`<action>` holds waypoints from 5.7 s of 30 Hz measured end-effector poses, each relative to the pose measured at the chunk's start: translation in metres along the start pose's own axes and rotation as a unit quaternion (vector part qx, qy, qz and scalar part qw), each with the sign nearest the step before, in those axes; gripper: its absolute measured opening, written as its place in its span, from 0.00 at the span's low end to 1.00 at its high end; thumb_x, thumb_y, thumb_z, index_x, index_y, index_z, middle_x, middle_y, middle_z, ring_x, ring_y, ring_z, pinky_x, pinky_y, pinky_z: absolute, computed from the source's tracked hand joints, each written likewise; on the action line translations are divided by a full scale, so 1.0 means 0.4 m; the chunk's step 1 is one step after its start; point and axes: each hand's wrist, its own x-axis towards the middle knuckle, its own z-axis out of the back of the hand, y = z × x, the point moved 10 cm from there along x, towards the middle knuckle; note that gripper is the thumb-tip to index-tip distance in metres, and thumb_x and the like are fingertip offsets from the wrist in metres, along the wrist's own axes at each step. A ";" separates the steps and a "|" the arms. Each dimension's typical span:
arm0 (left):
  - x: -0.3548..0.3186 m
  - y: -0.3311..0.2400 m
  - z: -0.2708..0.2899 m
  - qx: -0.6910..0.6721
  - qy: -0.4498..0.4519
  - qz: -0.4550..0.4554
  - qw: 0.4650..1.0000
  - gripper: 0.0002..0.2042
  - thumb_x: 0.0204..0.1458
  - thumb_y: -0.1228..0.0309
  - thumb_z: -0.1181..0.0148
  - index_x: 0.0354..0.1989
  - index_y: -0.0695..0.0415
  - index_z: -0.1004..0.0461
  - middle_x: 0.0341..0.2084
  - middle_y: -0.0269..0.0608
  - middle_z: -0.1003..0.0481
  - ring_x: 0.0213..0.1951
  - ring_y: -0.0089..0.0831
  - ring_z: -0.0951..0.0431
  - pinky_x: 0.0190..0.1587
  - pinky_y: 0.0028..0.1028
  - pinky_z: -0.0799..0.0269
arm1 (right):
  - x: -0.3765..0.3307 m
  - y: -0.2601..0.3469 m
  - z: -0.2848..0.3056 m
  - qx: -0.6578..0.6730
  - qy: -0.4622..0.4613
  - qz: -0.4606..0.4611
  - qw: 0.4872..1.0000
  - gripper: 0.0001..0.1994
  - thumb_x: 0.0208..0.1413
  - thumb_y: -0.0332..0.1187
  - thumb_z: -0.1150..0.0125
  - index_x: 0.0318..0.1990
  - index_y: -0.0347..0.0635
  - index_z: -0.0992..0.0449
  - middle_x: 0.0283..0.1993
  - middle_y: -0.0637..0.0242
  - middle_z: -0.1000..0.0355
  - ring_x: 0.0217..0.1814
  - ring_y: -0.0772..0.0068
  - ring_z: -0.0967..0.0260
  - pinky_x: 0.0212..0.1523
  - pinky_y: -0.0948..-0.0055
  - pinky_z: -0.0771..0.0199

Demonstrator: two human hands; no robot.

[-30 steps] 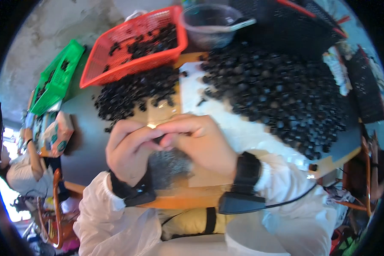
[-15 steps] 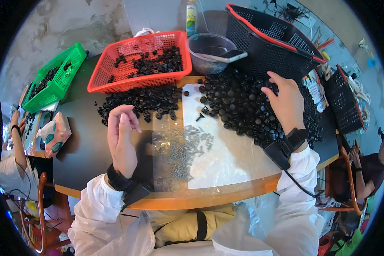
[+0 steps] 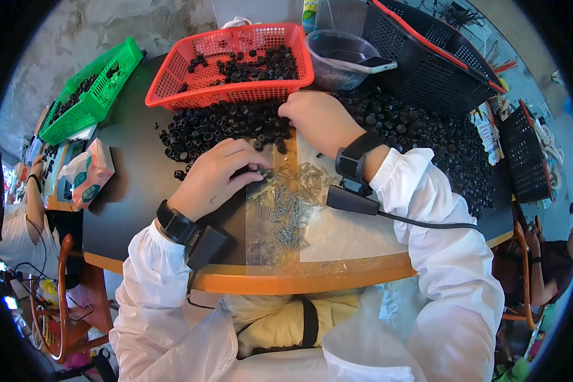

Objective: Manually assembling small black plastic components at a workstation.

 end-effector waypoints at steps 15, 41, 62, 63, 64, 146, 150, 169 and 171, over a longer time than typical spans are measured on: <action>0.011 -0.038 -0.047 0.018 0.008 -0.033 0.999 0.06 0.47 0.75 0.39 0.32 0.57 0.30 0.30 0.38 0.31 0.36 0.39 0.29 0.39 0.33 0.30 | -0.157 0.017 0.032 0.355 -0.026 -0.205 0.912 0.10 0.54 0.25 0.39 0.44 0.38 0.24 0.38 0.63 0.22 0.36 0.74 0.23 0.40 0.76 0.23; -0.015 0.025 0.023 -0.149 -0.120 0.199 0.961 0.11 0.52 0.81 0.41 0.44 0.61 0.23 0.32 0.39 0.22 0.32 0.23 0.21 0.36 0.21 0.25 | -0.200 0.064 -0.040 0.644 -0.059 -0.201 0.736 0.09 0.63 0.23 0.52 0.50 0.39 0.34 0.50 0.62 0.25 0.49 0.82 0.31 0.49 0.79 0.33; -0.027 -0.037 0.034 -0.208 -0.198 0.104 0.952 0.11 0.37 0.82 0.29 0.31 0.56 0.16 0.32 0.33 0.32 0.31 0.22 0.30 0.32 0.21 0.34 | -0.218 0.080 -0.043 0.681 -0.069 -0.234 0.690 0.12 0.51 0.18 0.36 0.44 0.33 0.22 0.43 0.62 0.23 0.43 0.76 0.25 0.48 0.78 0.25; -0.028 -0.042 0.036 -0.191 -0.195 0.099 0.957 0.11 0.37 0.82 0.29 0.31 0.55 0.16 0.33 0.33 0.32 0.31 0.22 0.29 0.32 0.21 0.34 | -0.219 0.078 -0.045 0.675 -0.066 -0.245 0.692 0.12 0.50 0.19 0.36 0.44 0.33 0.22 0.42 0.62 0.23 0.43 0.76 0.25 0.47 0.78 0.24; -0.029 -0.042 0.039 -0.190 -0.195 0.100 0.957 0.11 0.37 0.82 0.29 0.31 0.55 0.16 0.33 0.33 0.32 0.31 0.22 0.29 0.32 0.21 0.34 | -0.217 0.080 -0.043 0.676 -0.065 -0.244 0.692 0.12 0.50 0.19 0.36 0.44 0.33 0.22 0.42 0.62 0.23 0.43 0.76 0.25 0.47 0.78 0.24; 0.003 -0.057 0.024 -0.128 -0.150 0.049 0.979 0.17 0.38 0.78 0.27 0.39 0.58 0.22 0.35 0.39 0.23 0.26 0.23 0.27 0.27 0.21 0.30 | -0.220 0.060 -0.039 0.640 -0.097 -0.236 0.725 0.10 0.50 0.23 0.33 0.40 0.37 0.24 0.39 0.70 0.26 0.38 0.84 0.30 0.41 0.81 0.28; -0.003 -0.059 0.008 -0.153 -0.123 0.065 0.978 0.18 0.41 0.72 0.27 0.40 0.62 0.25 0.37 0.42 0.25 0.34 0.26 0.27 0.35 0.22 0.30 | -0.224 0.057 -0.023 0.662 -0.147 -0.239 0.695 0.10 0.48 0.22 0.32 0.39 0.36 0.22 0.38 0.68 0.26 0.38 0.82 0.29 0.40 0.81 0.27; -0.014 -0.059 0.016 -0.195 -0.162 0.082 0.964 0.17 0.39 0.75 0.26 0.38 0.64 0.25 0.35 0.45 0.24 0.35 0.29 0.25 0.37 0.25 0.30 | -0.223 0.063 0.027 0.547 -0.175 -0.155 0.804 0.11 0.44 0.22 0.30 0.38 0.38 0.19 0.37 0.63 0.24 0.37 0.75 0.26 0.40 0.77 0.26; -0.011 -0.065 0.020 -0.180 -0.163 0.074 0.967 0.17 0.39 0.75 0.26 0.38 0.64 0.24 0.35 0.46 0.24 0.35 0.30 0.25 0.37 0.25 0.30 | -0.227 0.060 0.015 0.572 -0.165 -0.176 0.784 0.11 0.45 0.22 0.30 0.38 0.37 0.19 0.38 0.64 0.24 0.38 0.76 0.26 0.40 0.78 0.26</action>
